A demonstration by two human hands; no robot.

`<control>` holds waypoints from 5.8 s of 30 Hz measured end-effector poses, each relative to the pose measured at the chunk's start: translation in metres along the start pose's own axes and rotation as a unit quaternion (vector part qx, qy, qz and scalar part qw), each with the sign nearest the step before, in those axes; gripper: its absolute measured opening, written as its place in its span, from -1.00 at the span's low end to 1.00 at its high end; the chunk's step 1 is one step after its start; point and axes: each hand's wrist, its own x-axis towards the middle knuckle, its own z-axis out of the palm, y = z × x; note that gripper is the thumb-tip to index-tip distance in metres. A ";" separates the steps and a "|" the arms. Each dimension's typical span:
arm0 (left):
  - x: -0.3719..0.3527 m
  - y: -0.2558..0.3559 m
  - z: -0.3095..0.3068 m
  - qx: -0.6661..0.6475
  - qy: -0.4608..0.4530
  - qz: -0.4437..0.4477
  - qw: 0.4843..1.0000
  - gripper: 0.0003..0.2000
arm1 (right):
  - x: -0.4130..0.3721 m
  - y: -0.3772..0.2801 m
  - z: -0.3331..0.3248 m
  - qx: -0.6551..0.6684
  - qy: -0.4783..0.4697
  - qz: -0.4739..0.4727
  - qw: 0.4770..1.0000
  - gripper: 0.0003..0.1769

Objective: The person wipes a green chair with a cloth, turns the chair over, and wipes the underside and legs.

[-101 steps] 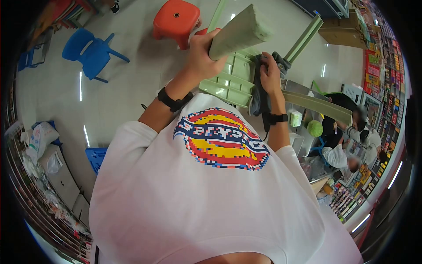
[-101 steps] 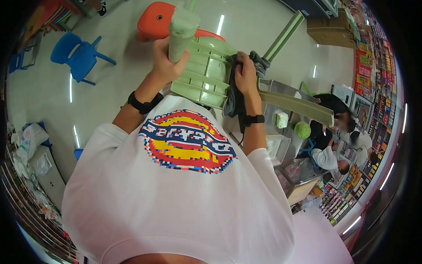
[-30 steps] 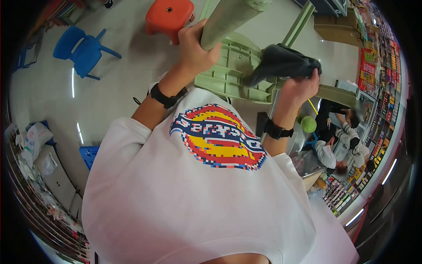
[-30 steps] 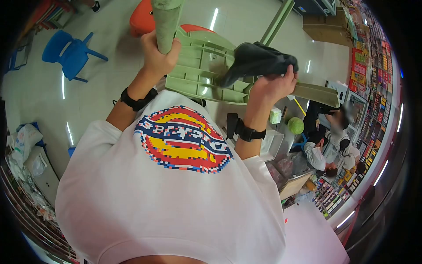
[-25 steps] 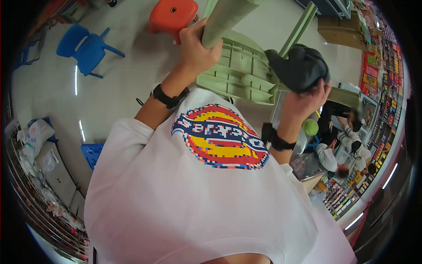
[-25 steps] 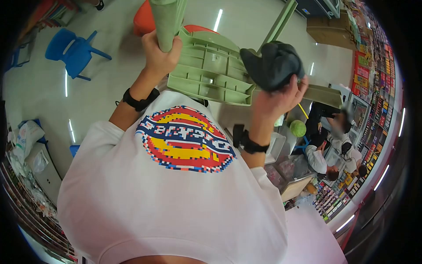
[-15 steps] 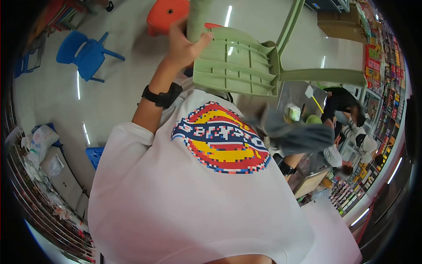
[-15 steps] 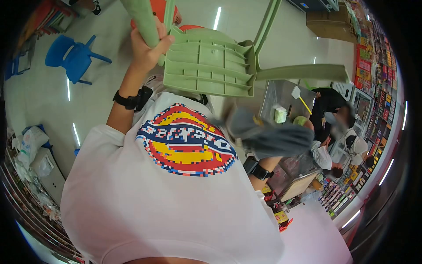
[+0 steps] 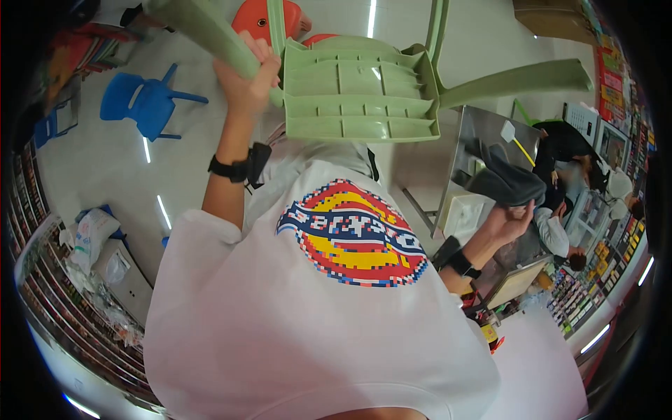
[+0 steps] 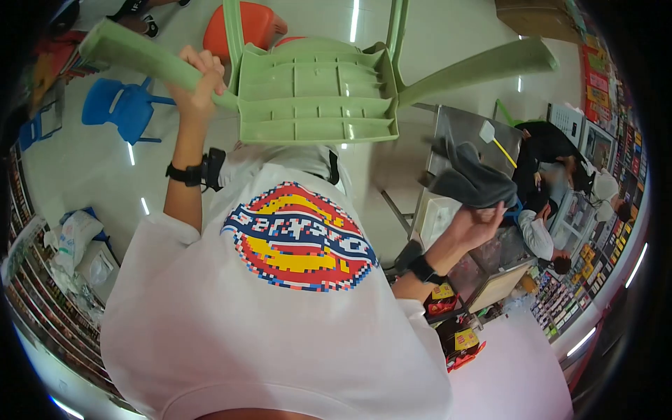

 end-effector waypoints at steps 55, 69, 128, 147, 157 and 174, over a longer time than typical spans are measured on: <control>-0.062 0.033 0.069 0.010 -0.334 -0.012 0.942 -0.86 | 0.089 0.237 0.149 -0.841 -0.416 -0.247 0.241 -0.11; -0.055 0.028 0.067 0.001 -0.385 -0.014 0.923 -0.84 | 0.098 0.242 0.123 -0.709 -0.281 -0.071 0.643 -0.51; -0.046 0.018 0.076 -0.046 -0.471 -0.055 0.879 -0.89 | 0.016 0.239 0.186 -0.664 -0.455 -0.037 0.593 -0.58; -0.057 0.001 0.088 0.209 0.009 0.045 0.977 -0.73 | -0.055 0.093 0.043 -0.799 -0.264 0.252 0.477 -0.73; -0.037 -0.001 0.104 0.274 -0.079 0.071 0.956 -0.76 | -0.046 0.088 0.075 -0.048 -0.141 0.199 0.969 -0.22; -0.032 -0.009 0.116 0.188 -0.045 0.060 0.979 -0.78 | -0.015 0.249 0.195 -0.498 -0.538 0.030 0.680 0.15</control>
